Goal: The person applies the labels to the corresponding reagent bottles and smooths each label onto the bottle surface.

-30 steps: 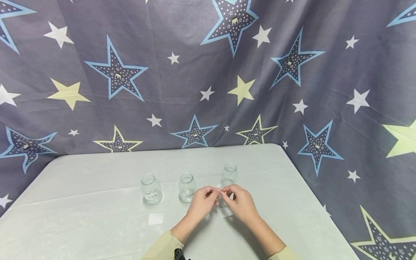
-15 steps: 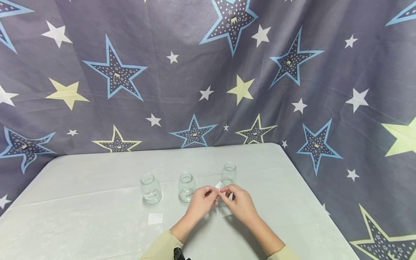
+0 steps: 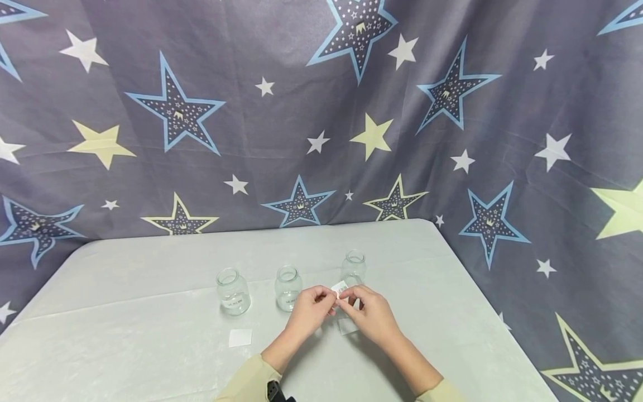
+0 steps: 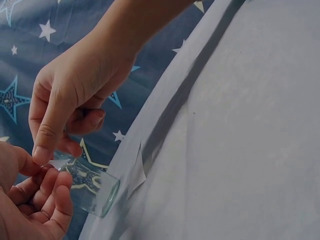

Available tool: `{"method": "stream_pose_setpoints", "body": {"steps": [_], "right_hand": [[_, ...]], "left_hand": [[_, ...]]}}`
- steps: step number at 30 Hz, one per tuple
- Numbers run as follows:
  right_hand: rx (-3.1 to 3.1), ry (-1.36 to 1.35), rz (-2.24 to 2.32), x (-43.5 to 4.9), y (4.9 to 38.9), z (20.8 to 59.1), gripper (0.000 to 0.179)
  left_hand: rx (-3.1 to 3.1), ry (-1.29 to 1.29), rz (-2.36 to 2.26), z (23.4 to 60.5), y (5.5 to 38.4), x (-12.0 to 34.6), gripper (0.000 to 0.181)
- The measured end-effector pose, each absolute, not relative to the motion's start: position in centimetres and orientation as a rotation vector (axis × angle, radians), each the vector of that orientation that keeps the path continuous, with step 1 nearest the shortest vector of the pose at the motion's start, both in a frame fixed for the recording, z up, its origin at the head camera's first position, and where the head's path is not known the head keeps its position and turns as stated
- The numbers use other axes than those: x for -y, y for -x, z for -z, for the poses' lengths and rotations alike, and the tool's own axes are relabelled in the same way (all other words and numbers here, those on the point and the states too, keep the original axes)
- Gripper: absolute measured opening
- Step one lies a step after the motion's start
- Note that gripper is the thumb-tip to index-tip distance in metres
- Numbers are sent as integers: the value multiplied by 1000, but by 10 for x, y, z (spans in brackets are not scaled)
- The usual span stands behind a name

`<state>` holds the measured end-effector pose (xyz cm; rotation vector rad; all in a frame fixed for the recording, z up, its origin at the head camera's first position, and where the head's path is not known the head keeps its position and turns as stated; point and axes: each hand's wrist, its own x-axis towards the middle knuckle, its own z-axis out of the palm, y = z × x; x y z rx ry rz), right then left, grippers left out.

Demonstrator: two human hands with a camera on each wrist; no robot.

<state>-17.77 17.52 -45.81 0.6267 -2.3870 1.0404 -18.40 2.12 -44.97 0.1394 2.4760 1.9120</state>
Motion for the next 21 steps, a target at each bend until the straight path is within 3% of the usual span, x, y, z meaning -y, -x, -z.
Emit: {"method": "stream_pose_setpoints", "body": {"steps": [12,21], "right_hand": [[2462,-440,-1072,-185,183,452,4],[2590,-257,-1178,-188,184,450,12]], "left_hand": [[-2483,-148,-1880,446,182,-21,14],[-2449,-192,-1874,442,181,-22,14]]}}
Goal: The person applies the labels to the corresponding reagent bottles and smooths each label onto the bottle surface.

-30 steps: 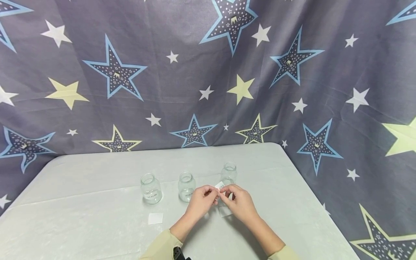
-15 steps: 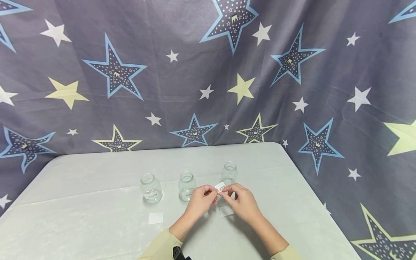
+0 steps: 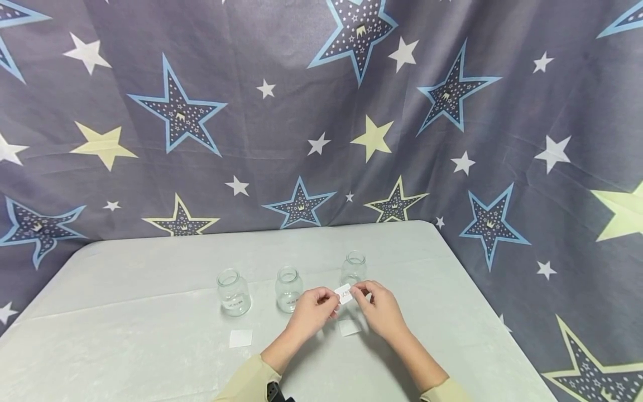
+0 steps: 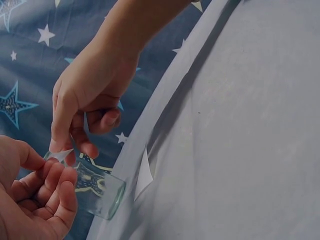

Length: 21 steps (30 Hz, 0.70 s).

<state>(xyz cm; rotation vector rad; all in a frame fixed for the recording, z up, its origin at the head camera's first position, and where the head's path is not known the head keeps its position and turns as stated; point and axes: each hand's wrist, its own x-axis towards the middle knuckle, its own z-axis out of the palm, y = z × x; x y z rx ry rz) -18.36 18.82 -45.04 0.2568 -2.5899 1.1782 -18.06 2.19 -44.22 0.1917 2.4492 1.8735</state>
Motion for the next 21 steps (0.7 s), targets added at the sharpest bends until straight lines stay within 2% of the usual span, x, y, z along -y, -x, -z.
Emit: {"method": "stream_pose_setpoints", "body": {"steps": [7,21], "right_hand": [[2604,-156,-1318,-189,184,449,10],[2562,-128,-1424,-193,182,443,11]], "left_hand": [[-2436,-232,-1867,443,181,-22,15],[-2583,-269,-1773,444,183,-21,11]]}}
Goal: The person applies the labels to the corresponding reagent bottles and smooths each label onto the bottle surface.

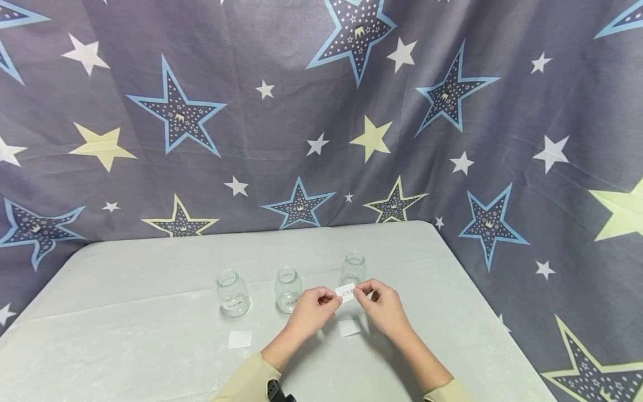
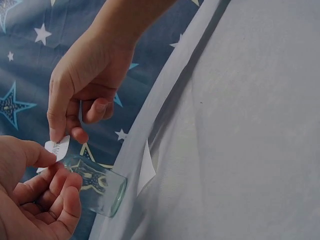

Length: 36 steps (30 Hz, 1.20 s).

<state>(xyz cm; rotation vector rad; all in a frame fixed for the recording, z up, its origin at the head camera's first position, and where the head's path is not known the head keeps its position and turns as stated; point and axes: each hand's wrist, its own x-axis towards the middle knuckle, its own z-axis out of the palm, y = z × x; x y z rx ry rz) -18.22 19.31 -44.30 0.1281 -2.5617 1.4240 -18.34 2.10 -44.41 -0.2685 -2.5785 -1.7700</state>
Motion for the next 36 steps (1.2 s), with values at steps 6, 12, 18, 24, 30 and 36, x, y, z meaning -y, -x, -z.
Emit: {"method": "stream_pose_setpoints", "body": {"steps": [6,12,18,24,30,36], "right_hand": [[2544,-125,-1466,-187,174,427,6],[2532,-155,-1490,-182,165,412,5],[2475,-211,-1536,-184,167,417,5],[2427,-244,-1541,-187,171,426,4],[2400,-235,-1544,-189,172,429,4],[2400,-214,-1550,-193,176,434,5]], "left_hand": [[2575,257,1738,446,186,-22,10],[2585,248,1696,447,189,-23,11],[2596,224,1681,449,193,-23,11],[2600,211,1671,450,195,-25,11],[2598,229,1657,449,195,-29,9],[2608,284,1598,450,197,-31,8]]}}
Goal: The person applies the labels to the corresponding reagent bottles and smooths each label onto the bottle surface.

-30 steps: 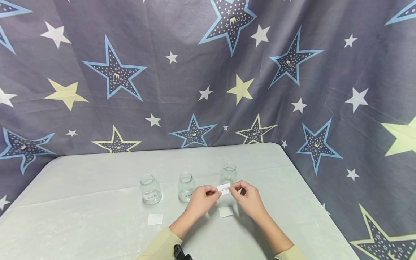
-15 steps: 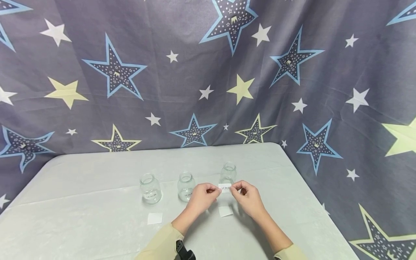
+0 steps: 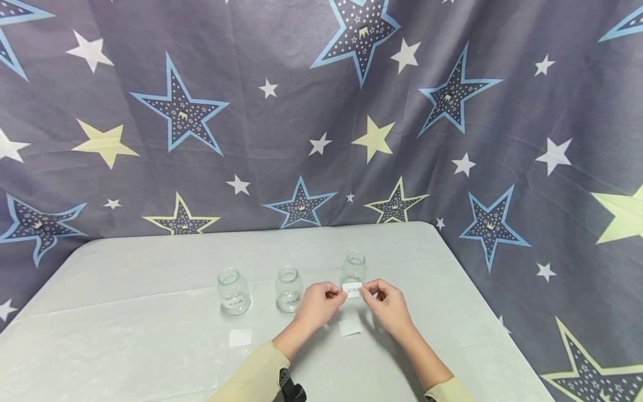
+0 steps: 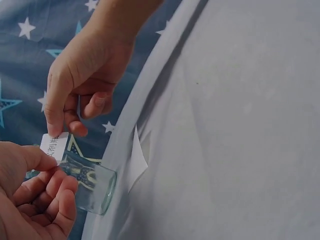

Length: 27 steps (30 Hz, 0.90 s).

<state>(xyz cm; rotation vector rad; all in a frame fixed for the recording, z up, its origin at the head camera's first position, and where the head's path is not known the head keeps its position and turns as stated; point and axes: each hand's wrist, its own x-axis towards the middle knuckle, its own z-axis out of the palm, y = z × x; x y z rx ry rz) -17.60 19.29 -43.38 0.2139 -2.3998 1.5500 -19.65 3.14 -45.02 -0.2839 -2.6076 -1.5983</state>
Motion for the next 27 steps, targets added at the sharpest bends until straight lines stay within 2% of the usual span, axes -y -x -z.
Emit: {"method": "stream_pose_setpoints", "body": {"steps": [6,27], "right_hand": [[2425,-171,-1528,-210,197,467,8],[2485,-120,-1459,-213,208,477,12]], "left_hand": [[2670,306,1450,449,200,-36,8],[2703,373,1132,458,212,-43,8]]}}
